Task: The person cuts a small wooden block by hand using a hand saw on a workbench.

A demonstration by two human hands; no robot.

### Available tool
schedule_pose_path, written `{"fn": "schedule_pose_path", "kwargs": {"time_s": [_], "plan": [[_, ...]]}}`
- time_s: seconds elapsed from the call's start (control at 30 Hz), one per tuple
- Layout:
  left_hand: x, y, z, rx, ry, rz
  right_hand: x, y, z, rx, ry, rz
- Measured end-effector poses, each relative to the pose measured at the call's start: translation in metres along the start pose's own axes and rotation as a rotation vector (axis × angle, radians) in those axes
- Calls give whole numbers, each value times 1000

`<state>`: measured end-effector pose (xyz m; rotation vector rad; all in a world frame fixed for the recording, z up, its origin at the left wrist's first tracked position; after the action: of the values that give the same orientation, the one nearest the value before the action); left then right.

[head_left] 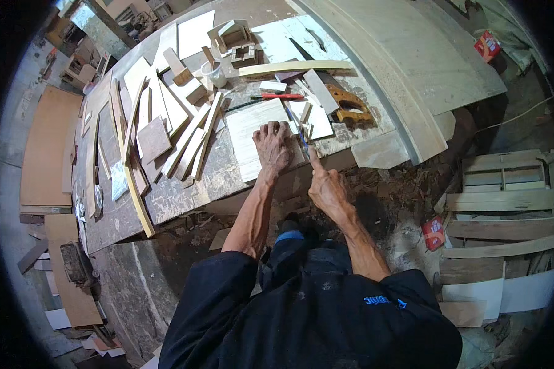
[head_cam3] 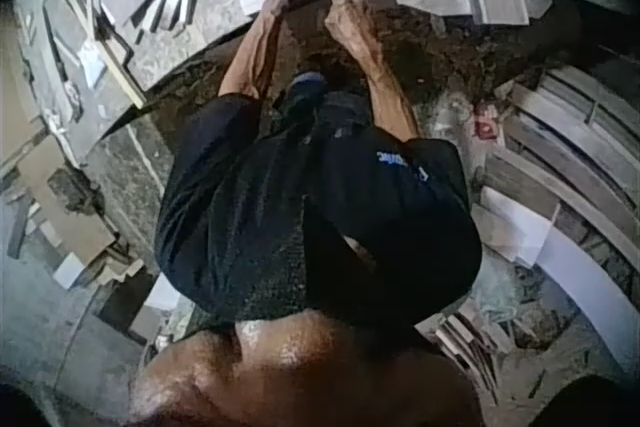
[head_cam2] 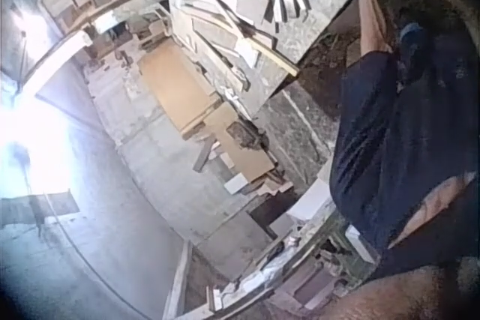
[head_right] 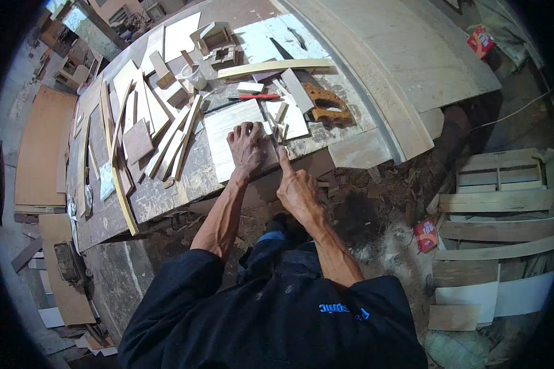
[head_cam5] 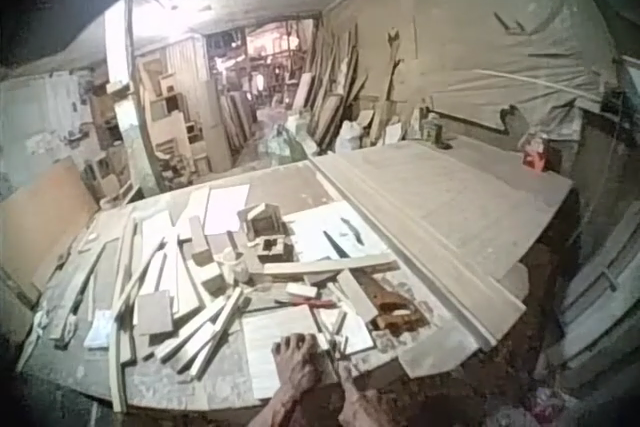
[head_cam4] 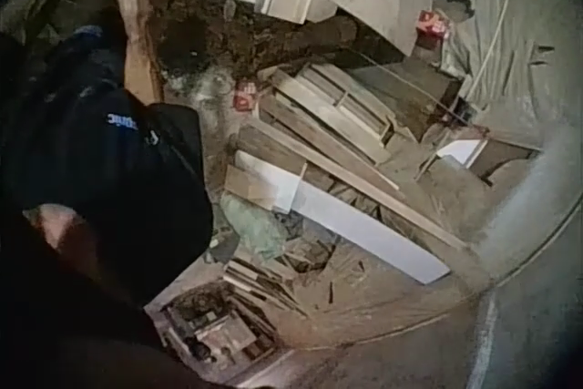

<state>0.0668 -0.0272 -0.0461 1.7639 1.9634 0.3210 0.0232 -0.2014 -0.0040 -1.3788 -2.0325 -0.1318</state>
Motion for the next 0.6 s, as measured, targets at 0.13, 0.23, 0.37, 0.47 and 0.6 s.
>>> {"fn": "schedule_pose_path", "kwargs": {"time_s": [0.13, 0.23, 0.37, 0.47, 0.6], "plan": [[0, -2, -1, -18, -28, -14, 2, -15, 2, 93, 72, 19], [-9, 4, -2, -2, -67, 12, -1, 10, 3, -71, 16, -52], [4, -3, 6, -42, 19, -5, 4, 18, 9, -104, 100, -126], [-1, -4, 0, -78, 14, 32, -3, -3, 10, -142, 75, -193], [-6, 2, -3, -18, -35, 7, 1, 18, 6, -214, -11, -217]]}}
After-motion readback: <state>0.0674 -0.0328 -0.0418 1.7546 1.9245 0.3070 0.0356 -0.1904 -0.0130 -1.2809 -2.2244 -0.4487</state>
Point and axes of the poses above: each hand's wrist, its own y-axis towards the middle knuckle, its own z-axis out of the palm, x = y × z, the point moved 6 cm from there along y, towards the middle knuckle, and after that the axes turned 5 degrees about y, right-handed, at the moved point
